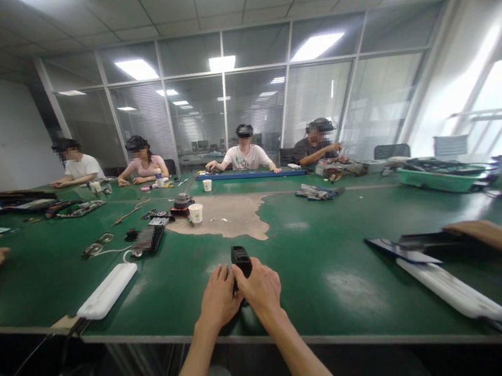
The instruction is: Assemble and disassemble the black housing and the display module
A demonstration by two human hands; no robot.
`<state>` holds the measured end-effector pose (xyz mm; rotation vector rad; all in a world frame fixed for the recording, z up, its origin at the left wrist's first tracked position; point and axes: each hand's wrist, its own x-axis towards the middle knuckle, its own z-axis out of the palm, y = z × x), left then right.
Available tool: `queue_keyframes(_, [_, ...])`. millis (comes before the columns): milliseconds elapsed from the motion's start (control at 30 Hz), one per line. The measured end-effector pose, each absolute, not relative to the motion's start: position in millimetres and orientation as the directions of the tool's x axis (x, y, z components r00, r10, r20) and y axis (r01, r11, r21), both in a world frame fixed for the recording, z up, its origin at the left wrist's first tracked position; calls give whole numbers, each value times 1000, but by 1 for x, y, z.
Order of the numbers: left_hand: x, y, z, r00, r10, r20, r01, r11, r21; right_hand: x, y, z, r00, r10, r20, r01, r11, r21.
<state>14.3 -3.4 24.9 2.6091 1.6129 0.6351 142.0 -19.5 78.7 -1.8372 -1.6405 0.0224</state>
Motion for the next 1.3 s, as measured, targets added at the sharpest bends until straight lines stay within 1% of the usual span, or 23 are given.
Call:
queue_keyframes(133, [14,-3,25,382,867,319,856,-462,232,140,-20,76,198,896,398,892,3,-452])
queue_keyframes(533, [15,-1,23,320,907,276,896,-384,223,141,-32,49,214,900,381,906,-37,-421])
queue_keyframes(700, [15,-1,21,303,908,289,903,-370,217,142,-33,41,211,882,421,894,0,-447])
queue_keyframes(833, [15,0,20,294,911,290,906,-362,219,141,-30,42,215,895,390,877,-2,-480])
queue_keyframes(967, [14,1,20,279,914,296,912,-349,216,138,-27,45,224,908,354,883,-35,-468])
queue_keyframes(1100, [13,1,19,271,917,293,910,-343,231,138,-27,49,218,909,354,888,-34,-458])
queue_keyframes(1300, [14,-2,22,273,918,287,907,-345,240,137,-28,57,217,902,374,866,-1,-500])
